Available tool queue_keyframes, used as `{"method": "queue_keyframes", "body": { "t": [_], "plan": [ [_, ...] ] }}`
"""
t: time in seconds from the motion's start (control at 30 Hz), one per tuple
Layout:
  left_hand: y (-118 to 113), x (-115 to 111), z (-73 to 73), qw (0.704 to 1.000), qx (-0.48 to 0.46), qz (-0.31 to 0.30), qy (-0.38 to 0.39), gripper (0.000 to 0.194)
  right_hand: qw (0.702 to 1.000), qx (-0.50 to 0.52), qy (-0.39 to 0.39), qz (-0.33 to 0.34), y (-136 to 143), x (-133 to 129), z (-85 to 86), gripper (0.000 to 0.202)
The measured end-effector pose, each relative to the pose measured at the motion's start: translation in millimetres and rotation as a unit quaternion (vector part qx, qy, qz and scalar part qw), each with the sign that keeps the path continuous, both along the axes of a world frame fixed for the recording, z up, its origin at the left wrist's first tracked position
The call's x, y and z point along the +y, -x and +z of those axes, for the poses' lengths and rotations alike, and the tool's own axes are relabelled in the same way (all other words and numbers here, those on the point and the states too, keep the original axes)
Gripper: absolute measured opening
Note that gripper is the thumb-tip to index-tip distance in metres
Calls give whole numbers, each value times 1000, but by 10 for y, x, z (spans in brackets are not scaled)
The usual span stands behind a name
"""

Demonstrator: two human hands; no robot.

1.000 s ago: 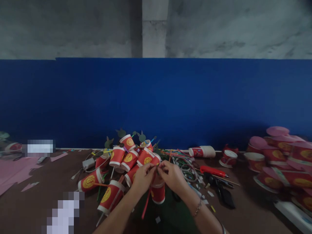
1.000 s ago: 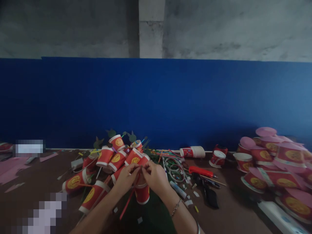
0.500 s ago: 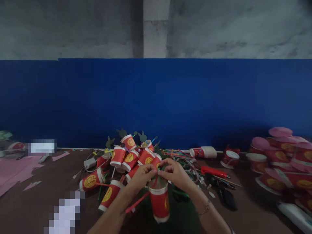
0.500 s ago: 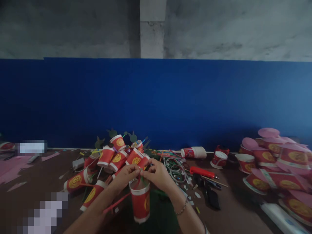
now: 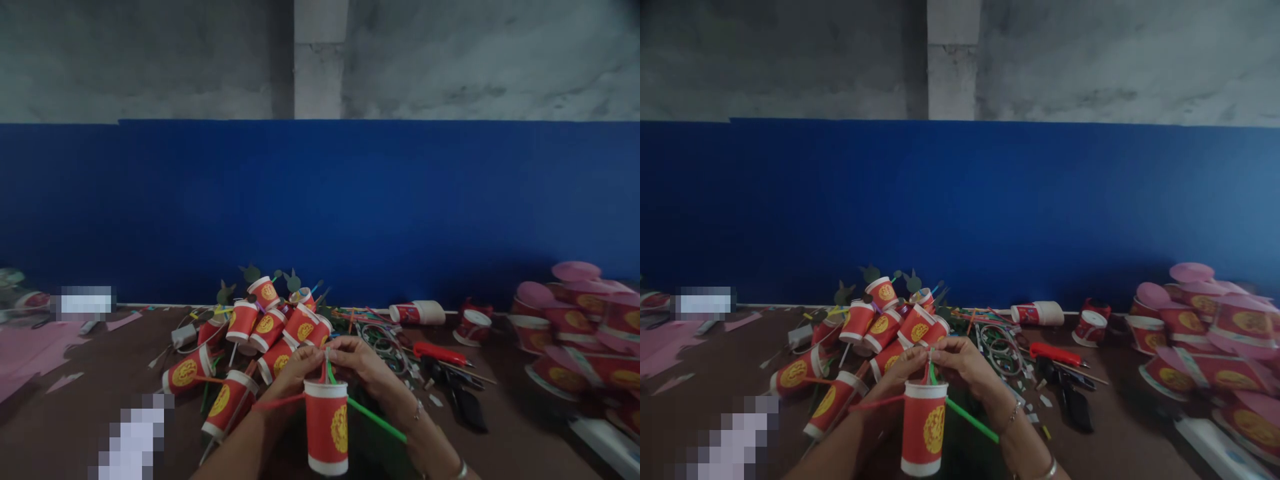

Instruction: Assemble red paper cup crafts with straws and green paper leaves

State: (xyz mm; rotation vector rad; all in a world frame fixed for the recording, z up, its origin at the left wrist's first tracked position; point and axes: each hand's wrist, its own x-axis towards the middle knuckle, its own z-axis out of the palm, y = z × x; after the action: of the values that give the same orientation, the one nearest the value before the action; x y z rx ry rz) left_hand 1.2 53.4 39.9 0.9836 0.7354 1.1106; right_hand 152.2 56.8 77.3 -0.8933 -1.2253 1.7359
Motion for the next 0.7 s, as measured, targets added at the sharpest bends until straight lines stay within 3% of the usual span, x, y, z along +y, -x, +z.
{"method": "queue_keyframes", "body": {
  "t": [0.2, 0.37, 0.5, 0.6, 0.7],
  "plan": [
    [-36, 73, -108, 998, -56, 15, 16, 49, 998, -41, -35, -32, -21, 114, -111, 32],
    [-175, 52, -163, 995, -53, 84, 4, 49, 981, -151, -92, -77, -49, 188, -129, 30],
    [-250, -36, -167, 989, -40, 142, -13, 42, 929, -263, -213, -152, -44, 132, -46, 15],
    [-261, -90, -140, 985, -30, 168, -26, 38, 881, -349, -278, -157, -28, 43, 21, 12],
    [-245, -136, -86, 978, 16, 200, -59, 33, 859, -393, -292, -150, -6, -32, 67, 13]
  ]
}}
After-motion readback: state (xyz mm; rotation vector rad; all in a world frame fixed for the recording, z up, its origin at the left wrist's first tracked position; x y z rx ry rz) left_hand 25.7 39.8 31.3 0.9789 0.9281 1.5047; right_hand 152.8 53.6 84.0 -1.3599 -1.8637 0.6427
